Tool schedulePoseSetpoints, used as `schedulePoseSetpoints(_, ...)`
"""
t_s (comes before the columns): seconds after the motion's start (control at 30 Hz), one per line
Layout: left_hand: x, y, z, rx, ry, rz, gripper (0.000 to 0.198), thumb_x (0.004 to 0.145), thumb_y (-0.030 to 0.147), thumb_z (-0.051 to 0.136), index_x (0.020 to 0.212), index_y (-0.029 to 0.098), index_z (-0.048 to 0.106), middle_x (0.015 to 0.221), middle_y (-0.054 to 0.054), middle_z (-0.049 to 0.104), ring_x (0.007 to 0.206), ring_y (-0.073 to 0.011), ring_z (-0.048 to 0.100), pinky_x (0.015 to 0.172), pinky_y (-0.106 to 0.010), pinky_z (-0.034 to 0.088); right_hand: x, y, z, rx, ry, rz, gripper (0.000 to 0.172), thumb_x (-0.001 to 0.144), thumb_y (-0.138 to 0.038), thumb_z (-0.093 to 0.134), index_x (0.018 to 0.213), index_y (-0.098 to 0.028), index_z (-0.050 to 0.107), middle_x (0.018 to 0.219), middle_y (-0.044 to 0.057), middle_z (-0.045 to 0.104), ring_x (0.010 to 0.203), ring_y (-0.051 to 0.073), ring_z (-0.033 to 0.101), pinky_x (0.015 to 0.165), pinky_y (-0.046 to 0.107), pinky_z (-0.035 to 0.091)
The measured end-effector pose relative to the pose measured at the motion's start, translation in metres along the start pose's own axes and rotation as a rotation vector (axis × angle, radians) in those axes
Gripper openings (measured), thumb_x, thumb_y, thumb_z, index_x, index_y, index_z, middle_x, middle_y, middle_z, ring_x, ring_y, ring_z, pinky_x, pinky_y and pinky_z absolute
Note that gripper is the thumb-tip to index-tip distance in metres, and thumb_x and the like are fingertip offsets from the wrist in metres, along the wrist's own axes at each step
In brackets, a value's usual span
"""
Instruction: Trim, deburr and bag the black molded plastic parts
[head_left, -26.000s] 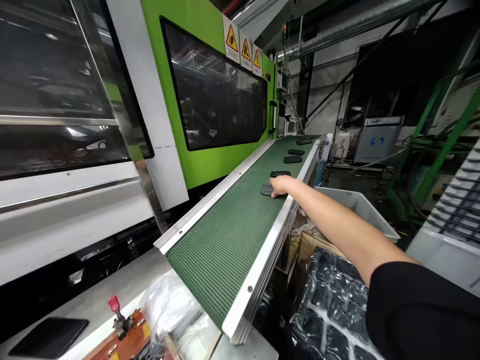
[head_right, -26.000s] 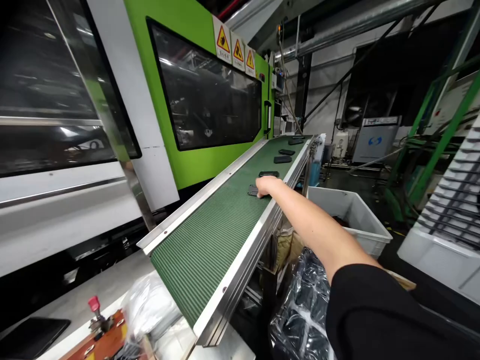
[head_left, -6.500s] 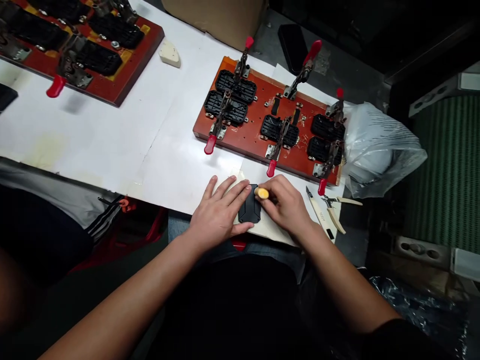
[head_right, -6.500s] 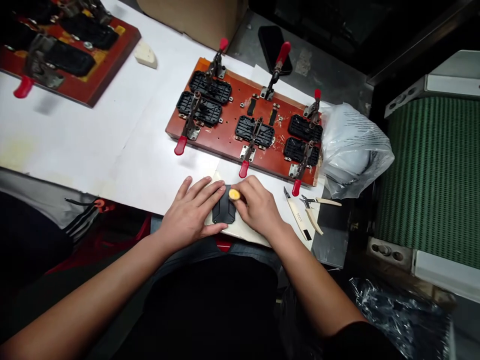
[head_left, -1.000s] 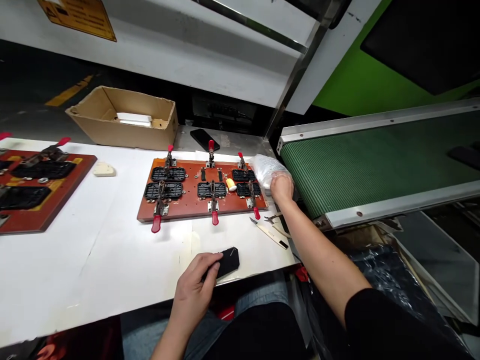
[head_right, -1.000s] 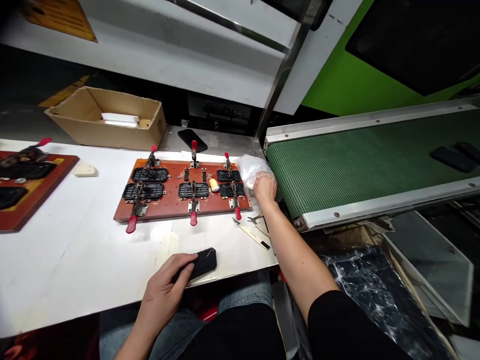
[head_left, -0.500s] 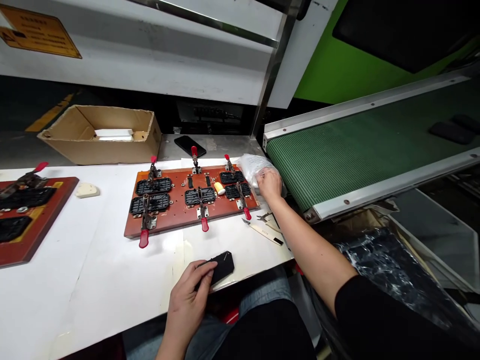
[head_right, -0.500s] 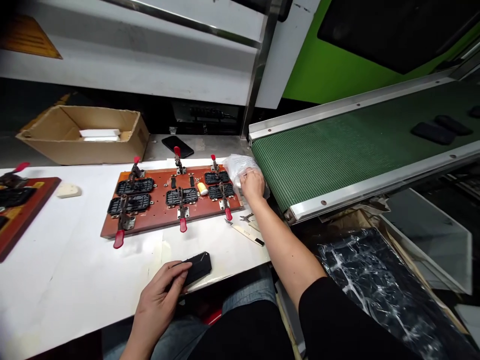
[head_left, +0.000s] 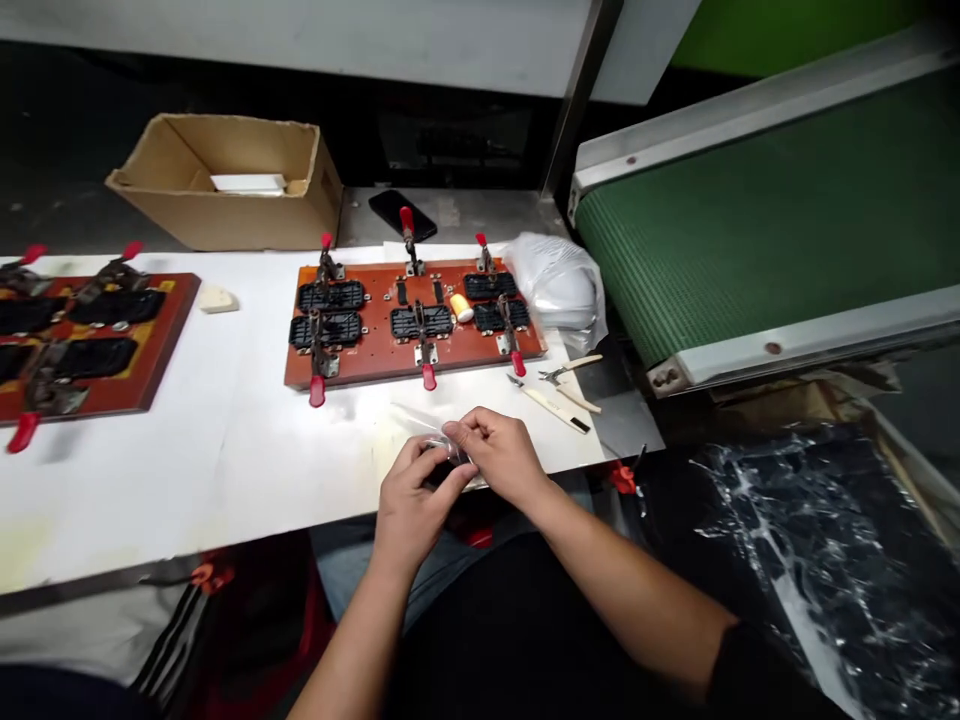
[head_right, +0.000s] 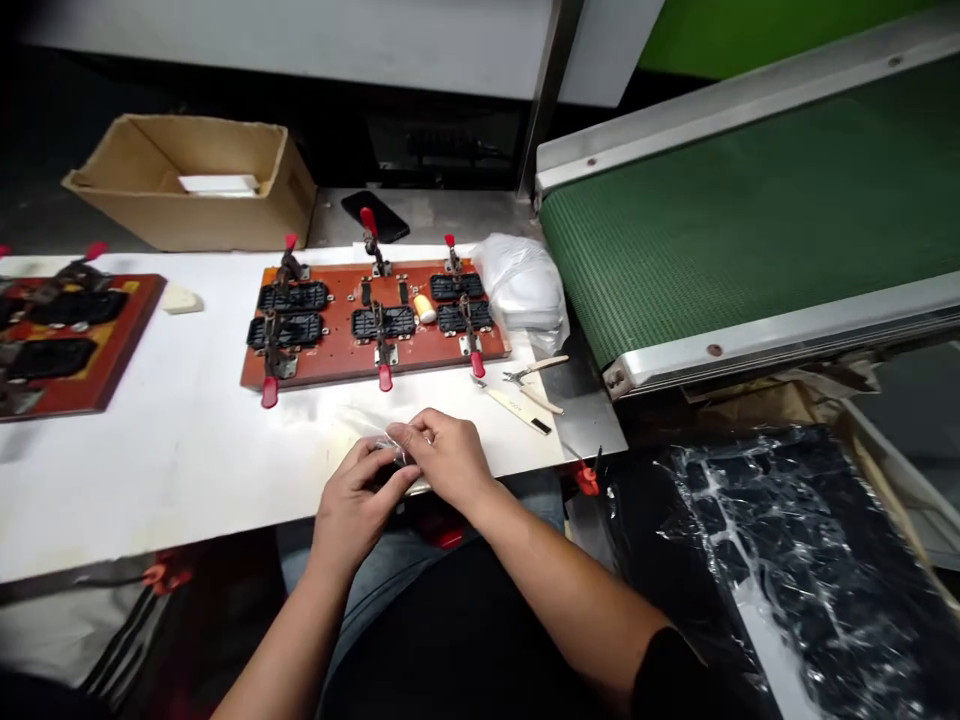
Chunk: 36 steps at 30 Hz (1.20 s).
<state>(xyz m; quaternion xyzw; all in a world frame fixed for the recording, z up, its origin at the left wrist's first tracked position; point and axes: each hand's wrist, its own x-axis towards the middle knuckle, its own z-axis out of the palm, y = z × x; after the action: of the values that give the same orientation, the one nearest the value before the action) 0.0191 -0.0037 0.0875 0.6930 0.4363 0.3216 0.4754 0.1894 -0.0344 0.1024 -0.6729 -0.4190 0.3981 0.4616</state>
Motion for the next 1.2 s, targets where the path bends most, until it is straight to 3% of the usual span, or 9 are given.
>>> schedulePoseSetpoints(0.13, -0.005, 0.009, -0.003, -0.029, 0.001, -0.075, 0.018, 0.099, 0.039, 0.068, 0.094, 0.027, 0.08, 0.1, 0.0, 0.065, 0.093, -0.0141, 0.064, 0.085, -0.024, 0.048, -0.012, -0.001, 0.002, 0.389, -0.26, 0.161, 0.054, 0.1, -0.069, 0.052, 0.108, -0.019, 0.072, 0.078, -0.001, 0.064, 0.063, 0.012, 0.06, 0.058, 0.024, 0.045)
schedulePoseSetpoints(0.27, -0.011, 0.011, -0.007, -0.061, 0.01, -0.136, 0.022, 0.098, 0.042, 0.068, 0.088, 0.025, 0.079, 0.093, 0.0, 0.064, 0.087, -0.0139, 0.062, 0.08, -0.024, 0.047, -0.015, -0.002, -0.013, 0.501, -0.371, 0.168, 0.054, 0.086, -0.053, 0.081, 0.126, -0.02, 0.065, 0.094, 0.001, 0.069, 0.079, 0.013, 0.068, 0.067, 0.023, 0.052)
schedulePoseSetpoints(0.5, -0.015, 0.014, 0.002, -0.025, 0.002, -0.237, 0.024, 0.094, 0.046, 0.072, 0.09, 0.023, 0.079, 0.092, -0.001, 0.065, 0.091, -0.0178, 0.065, 0.085, -0.028, 0.05, -0.023, 0.008, -0.013, 0.41, -0.09, 0.192, 0.043, 0.085, -0.06, 0.078, 0.084, -0.018, 0.065, 0.07, -0.002, 0.065, 0.057, 0.01, 0.058, 0.052, 0.022, 0.042)
schedulePoseSetpoints(0.6, -0.022, 0.023, -0.006, 0.022, 0.231, -0.22, 0.024, 0.095, 0.045, 0.071, 0.094, 0.022, 0.077, 0.103, -0.003, 0.069, 0.099, -0.0199, 0.067, 0.093, -0.032, 0.052, -0.025, 0.008, -0.024, 0.37, 0.005, 0.168, 0.046, 0.081, -0.06, 0.082, 0.076, -0.021, 0.059, 0.059, -0.006, 0.055, 0.053, 0.01, 0.05, 0.051, 0.023, 0.039)
schedulePoseSetpoints(0.7, -0.032, 0.04, -0.016, 0.219, 0.475, -0.021, 0.016, 0.096, 0.037, 0.071, 0.1, 0.023, 0.077, 0.106, -0.004, 0.069, 0.109, -0.0218, 0.066, 0.101, -0.034, 0.05, -0.028, 0.0, -0.034, 0.204, 0.074, 0.064, 0.041, 0.081, -0.056, 0.083, 0.076, -0.022, 0.061, 0.062, -0.005, 0.056, 0.057, 0.012, 0.049, 0.054, 0.025, 0.04)
schedulePoseSetpoints(0.83, -0.039, 0.059, -0.014, 0.394, 0.211, 0.186, 0.021, 0.092, 0.034, 0.077, 0.112, 0.025, 0.078, 0.116, -0.005, 0.067, 0.105, -0.0201, 0.068, 0.093, -0.029, 0.055, -0.037, -0.017, -0.029, -0.017, 0.032, -0.088, 0.027, 0.088, -0.046, 0.079, 0.081, -0.023, 0.067, 0.072, -0.002, 0.066, 0.062, 0.013, 0.057, 0.063, 0.026, 0.046)
schedulePoseSetpoints(1.03, -0.038, 0.055, -0.01, 0.22, 0.046, -0.011, 0.015, 0.097, 0.033, 0.071, 0.109, 0.029, 0.08, 0.113, -0.002, 0.068, 0.106, -0.017, 0.068, 0.094, -0.025, 0.053, -0.042, -0.018, -0.019, 0.359, -0.365, 0.074, 0.02, 0.094, -0.039, 0.071, 0.104, -0.022, 0.075, 0.093, 0.0, 0.073, 0.076, 0.013, 0.066, 0.071, 0.025, 0.053)
schedulePoseSetpoints(1.1, -0.038, 0.052, -0.012, 0.17, 0.035, -0.069, 0.013, 0.098, 0.035, 0.07, 0.104, 0.029, 0.081, 0.112, -0.001, 0.069, 0.107, -0.017, 0.067, 0.095, -0.026, 0.052, -0.042, -0.014, -0.021, 0.331, -0.362, 0.075, 0.021, 0.094, -0.036, 0.069, 0.108, -0.021, 0.076, 0.097, 0.001, 0.074, 0.077, 0.013, 0.065, 0.072, 0.025, 0.053)
schedulePoseSetpoints(1.2, -0.038, 0.049, -0.014, 0.138, 0.097, -0.151, 0.016, 0.098, 0.038, 0.068, 0.096, 0.026, 0.078, 0.109, -0.001, 0.07, 0.102, -0.0174, 0.068, 0.093, -0.027, 0.051, -0.04, -0.01, -0.028, 0.142, -0.153, 0.035, 0.014, 0.094, -0.031, 0.066, 0.099, -0.021, 0.074, 0.085, 0.0, 0.072, 0.07, 0.012, 0.062, 0.066, 0.024, 0.05)
